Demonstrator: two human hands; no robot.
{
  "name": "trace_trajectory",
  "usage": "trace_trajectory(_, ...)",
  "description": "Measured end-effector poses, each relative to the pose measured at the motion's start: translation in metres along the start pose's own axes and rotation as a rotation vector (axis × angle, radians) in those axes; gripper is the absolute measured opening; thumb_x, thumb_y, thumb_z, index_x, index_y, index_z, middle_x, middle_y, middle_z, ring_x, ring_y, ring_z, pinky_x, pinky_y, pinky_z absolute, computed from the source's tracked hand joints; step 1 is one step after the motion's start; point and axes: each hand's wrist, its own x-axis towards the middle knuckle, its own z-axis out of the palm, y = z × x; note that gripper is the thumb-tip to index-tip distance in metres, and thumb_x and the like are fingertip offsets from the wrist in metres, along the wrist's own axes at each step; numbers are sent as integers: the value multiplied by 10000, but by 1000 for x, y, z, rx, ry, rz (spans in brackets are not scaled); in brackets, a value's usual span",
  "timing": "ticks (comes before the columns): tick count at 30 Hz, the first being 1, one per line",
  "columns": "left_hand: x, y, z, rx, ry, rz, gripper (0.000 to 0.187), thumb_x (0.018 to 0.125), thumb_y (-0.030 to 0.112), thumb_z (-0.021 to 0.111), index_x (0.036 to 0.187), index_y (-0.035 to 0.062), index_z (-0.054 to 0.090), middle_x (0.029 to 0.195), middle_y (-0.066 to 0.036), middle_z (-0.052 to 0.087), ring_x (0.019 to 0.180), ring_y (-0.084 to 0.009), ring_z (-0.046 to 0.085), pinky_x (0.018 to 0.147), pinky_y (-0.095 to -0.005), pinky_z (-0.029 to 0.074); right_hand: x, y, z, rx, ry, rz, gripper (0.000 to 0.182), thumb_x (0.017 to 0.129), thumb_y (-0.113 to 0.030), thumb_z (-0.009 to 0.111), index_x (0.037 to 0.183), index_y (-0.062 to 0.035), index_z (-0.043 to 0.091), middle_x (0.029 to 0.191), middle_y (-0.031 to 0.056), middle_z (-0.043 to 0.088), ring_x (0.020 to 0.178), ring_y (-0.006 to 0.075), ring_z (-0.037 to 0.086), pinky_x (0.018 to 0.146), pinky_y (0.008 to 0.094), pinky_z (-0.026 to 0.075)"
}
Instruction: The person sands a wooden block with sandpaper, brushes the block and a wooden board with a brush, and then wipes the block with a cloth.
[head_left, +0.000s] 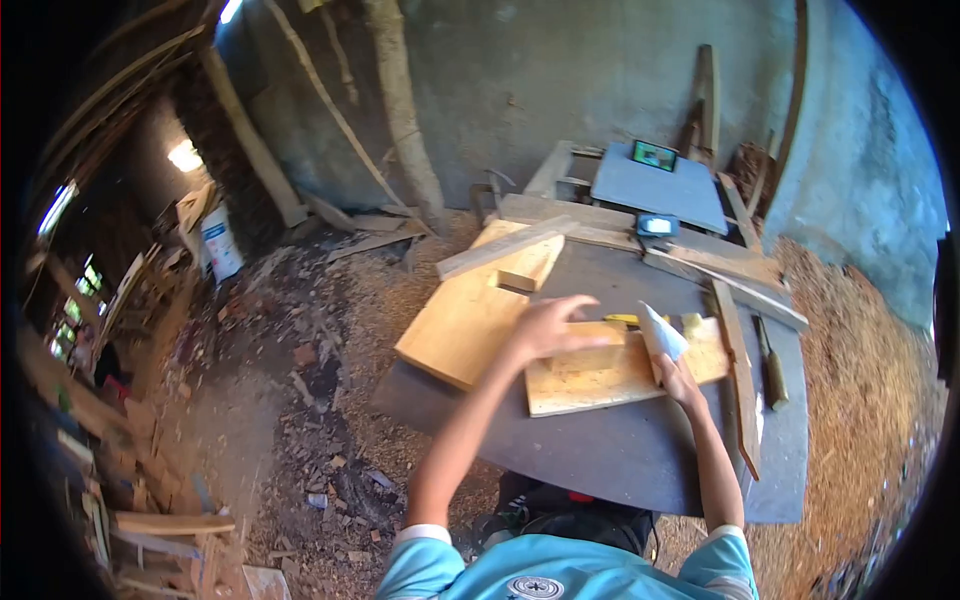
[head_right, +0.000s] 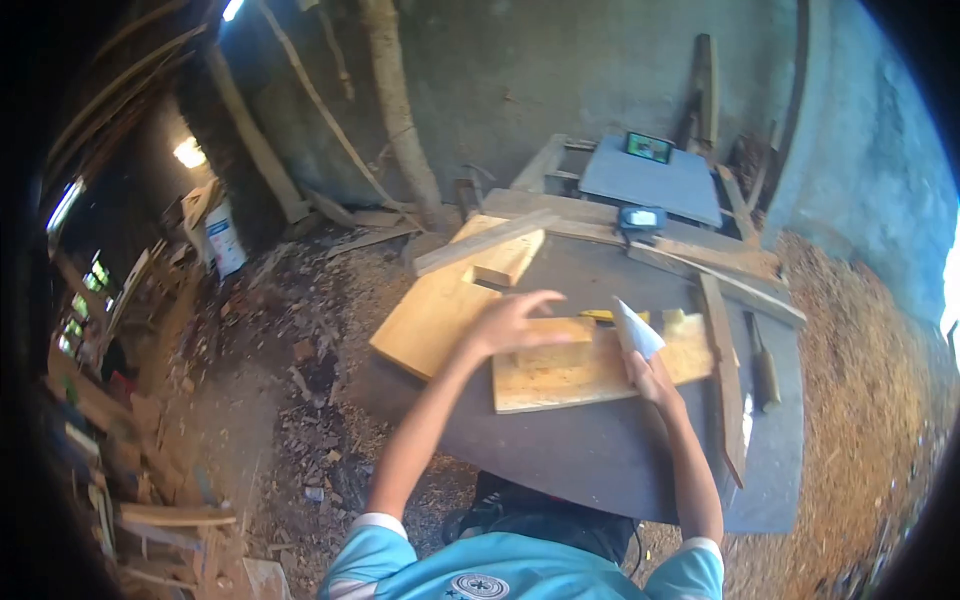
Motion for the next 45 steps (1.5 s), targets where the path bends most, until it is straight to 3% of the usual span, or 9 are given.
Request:
trace_trajectory(3,-26,-44,25,-696,-21,123,620,677,164,798,1203,30,499,1103,-118,605,1049,-177,564,894,-343,453,-1,-6,3,73,19,9,441,879,-327,442,1154,17,470,978,60,522,920,173,477,807,293,396)
trace_trajectory(10,-6,-1,98,-422,349,-96,524,662,175,788,1077,8,513,985,-139,631,943,-212,618,804,-330,482,4,-35,-9,0,20,-246,559,826,-100,496,1348,13,332,1299,132,439,1214,226,399,1019,336,305)
trace_trajectory(13,12,11,118,-492,457,-26,475,684,161,760,1066,2,526,961,-158,640,925,-221,631,768,-341,486,12,-47,-11,-834,184,-673,661,759,-73,535,1371,12,300,1376,167,389,1294,301,344,1087,375,260)
trace_trajectory(17,14,8,117,-454,421,56,502,705,170,722,1123,5,498,877,-177,658,860,-328,641,709,-372,498,-11,-57,12,-919,68,-873,713,702,32,519,1381,0,301,1412,171,344,1322,290,312,1103,401,251)
trace_trajectory(29,12,6,117,-629,364,82,346,747,194,673,1030,23,570,855,-169,657,816,-322,643,659,-386,487,-7,-53,-8,-832,64,-567,642,712,102,449,1333,-59,418,1402,108,382,1291,235,374,1089,338,303)
trace_trajectory(32,12,9,109,-485,353,140,345,719,113,703,1016,-17,584,918,-138,664,867,-224,644,739,-333,485,-22,-69,1,-848,-88,-893,600,714,112,435,1294,-41,455,1341,126,455,1233,262,445,1045,350,363)
trace_trajectory(35,5,15,106,-662,315,42,343,741,112,657,1058,14,571,906,-139,659,877,-278,645,727,-356,485,1,-51,-5,-676,77,-491,659,681,131,415,1310,-59,456,1360,110,442,1265,222,414,1100,362,281)
trace_trajectory(38,13,11,109,-487,521,267,388,717,148,700,1042,-17,568,908,-146,661,878,-252,644,737,-352,487,-27,-73,6,-668,-162,-832,506,729,85,450,1215,-33,522,1323,122,473,1236,268,438,1070,378,324)
trace_trajectory(45,5,4,120,-628,323,97,283,798,210,613,1003,22,557,935,-104,631,870,-228,617,708,-365,460,-29,-75,18,-812,-147,-811,784,568,63,564,1331,-34,415,1402,135,377,1317,305,318,1102,418,251)
